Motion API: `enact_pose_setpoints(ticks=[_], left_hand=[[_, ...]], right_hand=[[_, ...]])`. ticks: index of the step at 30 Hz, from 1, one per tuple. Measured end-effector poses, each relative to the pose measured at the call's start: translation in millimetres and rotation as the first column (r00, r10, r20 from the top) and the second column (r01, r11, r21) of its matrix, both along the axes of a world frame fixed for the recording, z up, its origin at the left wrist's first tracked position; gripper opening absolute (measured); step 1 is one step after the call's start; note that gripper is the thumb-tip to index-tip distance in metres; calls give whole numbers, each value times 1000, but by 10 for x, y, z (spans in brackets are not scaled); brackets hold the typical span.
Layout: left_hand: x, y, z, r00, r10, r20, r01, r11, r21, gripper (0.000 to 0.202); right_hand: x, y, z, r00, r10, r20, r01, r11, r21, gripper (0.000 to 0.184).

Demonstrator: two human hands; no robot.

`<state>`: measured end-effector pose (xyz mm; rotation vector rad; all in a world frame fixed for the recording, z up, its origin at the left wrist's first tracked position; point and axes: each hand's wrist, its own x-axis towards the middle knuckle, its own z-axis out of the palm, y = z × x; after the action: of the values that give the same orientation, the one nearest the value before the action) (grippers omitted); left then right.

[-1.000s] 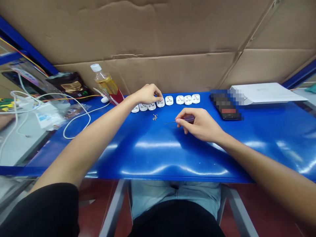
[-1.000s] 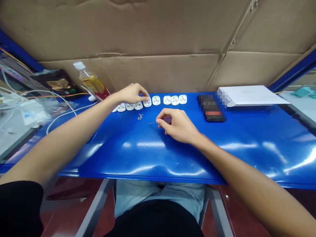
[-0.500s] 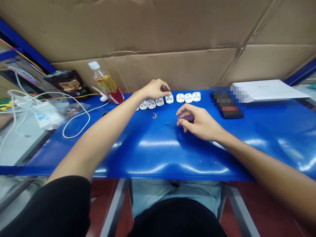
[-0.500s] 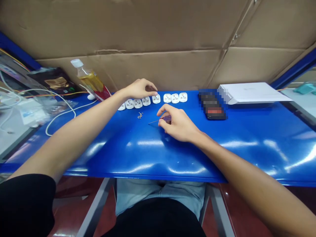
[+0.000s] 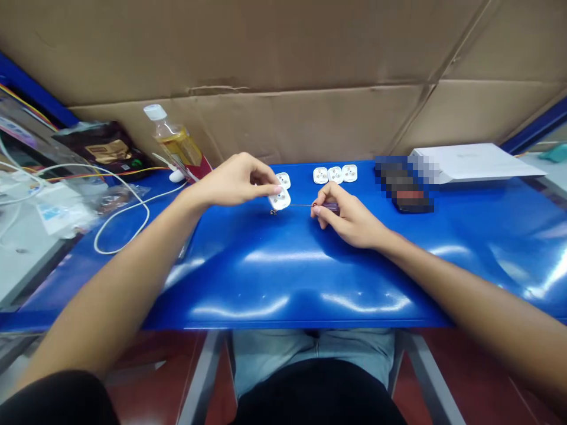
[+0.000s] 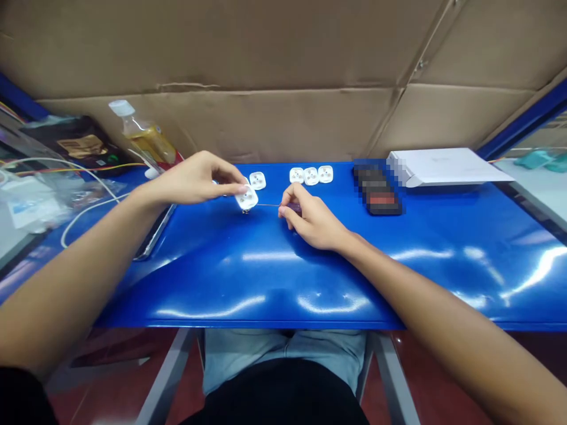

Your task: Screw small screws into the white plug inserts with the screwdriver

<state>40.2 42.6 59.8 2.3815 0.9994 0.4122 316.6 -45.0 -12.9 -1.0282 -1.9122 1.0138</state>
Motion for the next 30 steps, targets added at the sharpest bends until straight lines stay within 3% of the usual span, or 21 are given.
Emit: enact_pose_setpoints(ticks=[4,7,11,18,25,30], left_hand=[[-228,-371,-183,1000,18,-16,-20,986,-167,29],[-247,-492,-280,1000,19,-22,-24,974,-227,30],[-231,-515,-314,999,45,-13,-47,978,-203,30],[-364,-502,-276,997,12,-81,-19,995,-96,49],[-377,-488,-320,995,-87,-48,83,993,-83,42],[-337,-477,-355,996,-88,-23,86,994,-66,36]], right_hand=[[-86,51,-47,1000,25,-7,-25,999,-21,13],[-103,74,-85,1000,16,-12,-16,1000,-15,16],[-90,86,-117,1000,-11,5,11,1000,-6,16],[-110,83,-139,1000,4,-20,-4,1000,-26,17],[-107,98,-154,1000,0,-10,0,1000,-17,16],[-100,93,-148,1000,6,-25,-6,1000,-13,18]])
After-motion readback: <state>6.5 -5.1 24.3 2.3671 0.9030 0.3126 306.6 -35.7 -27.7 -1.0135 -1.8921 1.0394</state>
